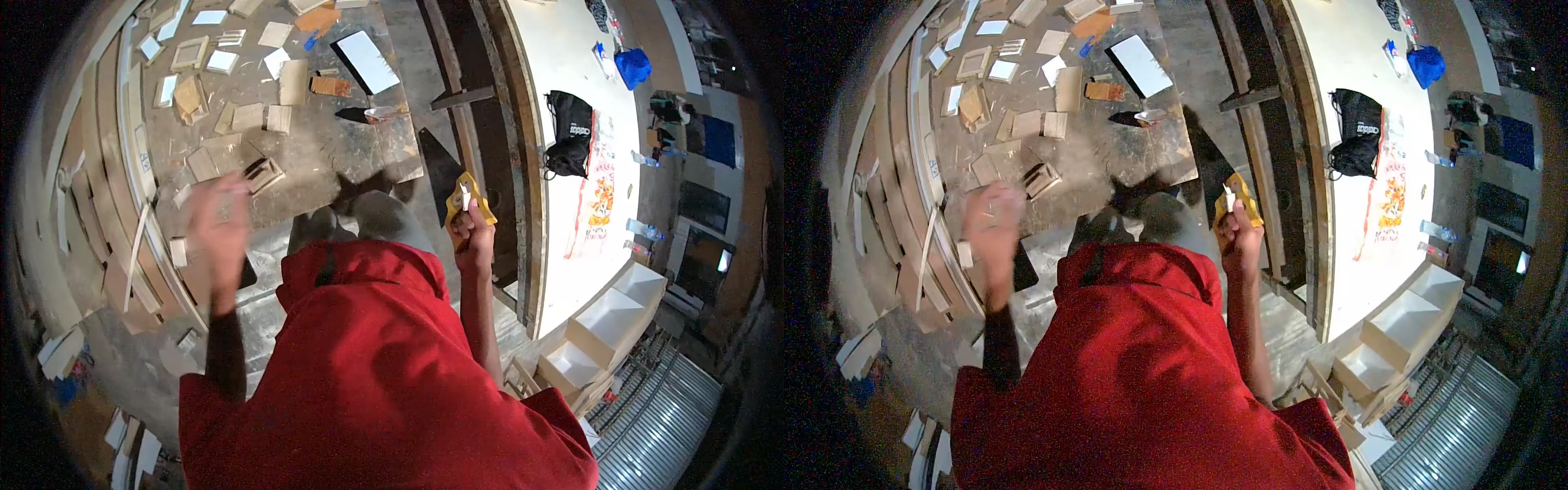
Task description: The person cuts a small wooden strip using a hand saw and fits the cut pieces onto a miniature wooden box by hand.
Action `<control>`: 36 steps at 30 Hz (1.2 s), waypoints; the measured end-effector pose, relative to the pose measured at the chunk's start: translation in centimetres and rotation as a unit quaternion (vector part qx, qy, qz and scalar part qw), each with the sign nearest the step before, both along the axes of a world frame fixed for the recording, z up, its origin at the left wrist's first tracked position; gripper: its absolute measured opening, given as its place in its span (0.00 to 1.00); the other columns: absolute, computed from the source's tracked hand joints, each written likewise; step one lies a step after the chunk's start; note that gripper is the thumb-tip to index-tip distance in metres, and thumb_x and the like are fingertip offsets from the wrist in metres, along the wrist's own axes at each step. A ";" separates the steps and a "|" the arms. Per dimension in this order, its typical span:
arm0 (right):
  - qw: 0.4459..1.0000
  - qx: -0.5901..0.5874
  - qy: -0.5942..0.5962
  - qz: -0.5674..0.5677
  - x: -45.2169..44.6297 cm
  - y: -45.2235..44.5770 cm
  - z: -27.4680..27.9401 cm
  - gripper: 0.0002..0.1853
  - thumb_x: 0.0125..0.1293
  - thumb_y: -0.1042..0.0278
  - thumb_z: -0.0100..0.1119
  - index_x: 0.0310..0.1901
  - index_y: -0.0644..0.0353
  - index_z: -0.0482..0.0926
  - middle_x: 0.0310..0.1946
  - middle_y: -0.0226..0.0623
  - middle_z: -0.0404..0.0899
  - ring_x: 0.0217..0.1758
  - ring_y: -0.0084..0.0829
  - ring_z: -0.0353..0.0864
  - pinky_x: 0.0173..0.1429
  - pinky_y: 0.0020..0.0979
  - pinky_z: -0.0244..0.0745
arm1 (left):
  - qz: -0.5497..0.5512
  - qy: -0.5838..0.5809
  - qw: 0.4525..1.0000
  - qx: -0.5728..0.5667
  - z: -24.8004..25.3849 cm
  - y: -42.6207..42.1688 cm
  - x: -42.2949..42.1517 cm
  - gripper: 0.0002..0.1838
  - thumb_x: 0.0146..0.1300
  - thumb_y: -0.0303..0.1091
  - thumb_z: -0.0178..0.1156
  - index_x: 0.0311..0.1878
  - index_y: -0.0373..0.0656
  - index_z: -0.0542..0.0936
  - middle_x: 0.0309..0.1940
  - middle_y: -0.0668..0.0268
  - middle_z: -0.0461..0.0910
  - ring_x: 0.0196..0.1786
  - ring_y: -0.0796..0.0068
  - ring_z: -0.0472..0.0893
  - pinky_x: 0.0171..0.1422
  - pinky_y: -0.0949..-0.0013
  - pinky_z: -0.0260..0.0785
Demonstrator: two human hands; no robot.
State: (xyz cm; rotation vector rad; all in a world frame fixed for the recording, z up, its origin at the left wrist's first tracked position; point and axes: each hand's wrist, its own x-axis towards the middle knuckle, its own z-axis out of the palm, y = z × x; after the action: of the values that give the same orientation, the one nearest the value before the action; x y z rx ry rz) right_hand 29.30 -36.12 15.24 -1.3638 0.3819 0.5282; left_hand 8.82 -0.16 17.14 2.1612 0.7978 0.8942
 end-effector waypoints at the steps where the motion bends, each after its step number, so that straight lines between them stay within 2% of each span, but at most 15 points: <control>1: 1.000 -0.010 0.014 -0.014 0.0 0.2 0.0 0.13 0.74 0.60 0.61 0.30 0.50 0.73 0.16 0.18 0.63 0.18 0.16 0.61 0.28 0.26 0.59 | -0.103 -0.002 0.994 -0.034 0.3 -2.7 2.5 0.07 0.61 0.27 0.70 0.43 0.41 0.86 0.36 0.62 0.87 0.41 0.66 0.85 0.51 0.64 0.76; 3: 0.998 -0.046 0.023 -0.027 0.2 0.0 0.0 0.09 0.74 0.61 0.61 0.35 0.54 0.78 0.20 0.21 0.73 0.20 0.17 0.68 0.28 0.25 0.65 | -0.235 0.058 0.931 -0.273 1.1 -9.7 7.3 0.12 0.64 0.33 0.70 0.48 0.39 0.85 0.37 0.61 0.87 0.39 0.68 0.86 0.45 0.68 0.77; 6: 0.996 -0.085 0.020 0.002 0.7 -0.3 0.7 0.09 0.74 0.61 0.61 0.38 0.55 0.80 0.22 0.23 0.76 0.21 0.17 0.71 0.27 0.23 0.65 | -0.375 0.056 0.865 -0.328 -2.2 -17.5 13.1 0.15 0.66 0.35 0.69 0.52 0.39 0.84 0.39 0.64 0.85 0.40 0.78 0.83 0.42 0.72 0.74; 8: 0.999 -0.029 0.006 0.016 1.0 -1.9 -0.6 0.11 0.72 0.58 0.64 0.38 0.58 0.82 0.25 0.26 0.79 0.20 0.19 0.73 0.24 0.23 0.64 | -0.380 -0.026 0.818 -0.432 -1.8 -21.1 16.2 0.15 0.66 0.39 0.70 0.47 0.36 0.84 0.33 0.64 0.86 0.35 0.80 0.85 0.40 0.74 0.76; 12: 0.999 -0.036 0.022 0.009 1.7 -3.0 -1.1 0.11 0.72 0.60 0.64 0.35 0.58 0.82 0.23 0.25 0.77 0.18 0.17 0.70 0.22 0.22 0.61 | -0.318 -0.016 0.842 -0.436 -4.3 -24.4 19.0 0.09 0.68 0.32 0.66 0.40 0.34 0.84 0.32 0.67 0.85 0.35 0.84 0.82 0.37 0.75 0.74; 14: 0.999 -0.037 0.022 0.027 2.5 -4.1 -1.7 0.11 0.72 0.61 0.64 0.36 0.59 0.84 0.22 0.25 0.77 0.18 0.16 0.69 0.21 0.21 0.60 | -0.313 -0.007 0.838 -0.448 -5.1 -25.0 19.9 0.09 0.69 0.33 0.66 0.40 0.35 0.84 0.31 0.67 0.85 0.33 0.85 0.81 0.36 0.76 0.73; 17: 0.997 -0.050 -0.036 0.042 4.7 -5.0 -1.5 0.18 0.75 0.57 0.61 0.50 0.66 0.83 0.20 0.23 0.72 0.15 0.13 0.60 0.18 0.22 0.49 | -0.262 0.058 0.804 -0.531 -5.7 -24.8 21.0 0.08 0.72 0.33 0.63 0.41 0.37 0.82 0.30 0.69 0.84 0.30 0.87 0.77 0.37 0.78 0.72; 20: 0.995 -0.072 -0.017 0.071 7.2 -7.4 -3.5 0.17 0.75 0.57 0.62 0.48 0.66 0.84 0.18 0.22 0.70 0.14 0.12 0.59 0.18 0.23 0.48 | -0.230 0.015 0.776 -0.586 -5.3 -24.0 22.6 0.09 0.73 0.33 0.62 0.45 0.36 0.82 0.35 0.69 0.84 0.35 0.86 0.80 0.40 0.78 0.74; 21: 0.992 -0.083 0.009 0.097 8.0 -8.2 -3.5 0.15 0.74 0.60 0.62 0.46 0.66 0.84 0.17 0.20 0.69 0.15 0.12 0.60 0.19 0.22 0.50 | -0.242 0.021 0.799 -0.550 -5.9 -23.4 23.1 0.07 0.71 0.29 0.63 0.47 0.35 0.82 0.37 0.69 0.85 0.40 0.84 0.81 0.47 0.75 0.74; 24: 0.983 -0.097 -0.002 0.153 9.6 -10.3 -6.4 0.11 0.72 0.64 0.62 0.43 0.65 0.84 0.18 0.20 0.70 0.16 0.12 0.62 0.20 0.21 0.53 | -0.266 0.125 0.916 -0.274 -10.3 -21.3 24.2 0.07 0.69 0.28 0.65 0.44 0.35 0.84 0.39 0.65 0.85 0.41 0.78 0.83 0.48 0.72 0.75; 25: 0.977 -0.126 0.030 0.172 10.4 -10.1 -5.7 0.08 0.71 0.67 0.62 0.42 0.64 0.84 0.18 0.19 0.70 0.17 0.12 0.64 0.21 0.20 0.55 | -0.250 0.143 0.917 -0.277 -11.6 -20.8 24.7 0.05 0.65 0.25 0.65 0.43 0.35 0.84 0.38 0.59 0.84 0.41 0.69 0.84 0.47 0.68 0.75; 26: 0.976 -0.125 0.033 0.174 10.7 -10.3 -5.9 0.08 0.71 0.67 0.62 0.42 0.64 0.84 0.18 0.19 0.70 0.17 0.12 0.64 0.21 0.20 0.55 | -0.247 0.146 0.917 -0.278 -13.3 -20.4 24.9 0.05 0.65 0.25 0.65 0.43 0.35 0.84 0.38 0.59 0.84 0.41 0.69 0.84 0.47 0.68 0.75; 28: 0.972 -0.118 0.019 0.204 11.5 -10.6 -6.4 0.11 0.71 0.61 0.66 0.35 0.58 0.81 0.20 0.19 0.71 0.20 0.14 0.66 0.24 0.24 0.58 | -0.235 0.166 0.945 -0.155 -16.8 -19.4 25.3 0.06 0.62 0.22 0.65 0.43 0.36 0.84 0.36 0.54 0.83 0.39 0.58 0.84 0.47 0.63 0.74; 32: 0.964 -0.111 0.008 0.244 12.3 -9.2 -5.4 0.12 0.71 0.60 0.66 0.34 0.57 0.79 0.20 0.18 0.69 0.20 0.14 0.63 0.24 0.24 0.56 | -0.221 0.177 0.952 -0.117 -19.3 -19.3 25.5 0.07 0.57 0.19 0.64 0.38 0.39 0.83 0.35 0.52 0.81 0.40 0.48 0.82 0.45 0.55 0.73; 36: 0.962 -0.094 0.003 0.258 12.4 -8.1 -4.7 0.13 0.72 0.57 0.66 0.34 0.56 0.78 0.21 0.15 0.67 0.22 0.13 0.61 0.26 0.24 0.54 | -0.167 0.153 0.955 -0.193 -18.8 -20.7 25.8 0.05 0.57 0.21 0.65 0.38 0.40 0.83 0.34 0.53 0.80 0.38 0.48 0.82 0.41 0.55 0.73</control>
State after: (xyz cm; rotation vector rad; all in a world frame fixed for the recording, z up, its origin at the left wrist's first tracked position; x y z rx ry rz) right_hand 41.73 -44.19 10.57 -1.6533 0.0738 0.9445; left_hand 34.58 -20.82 -1.69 2.0175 0.6547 0.2106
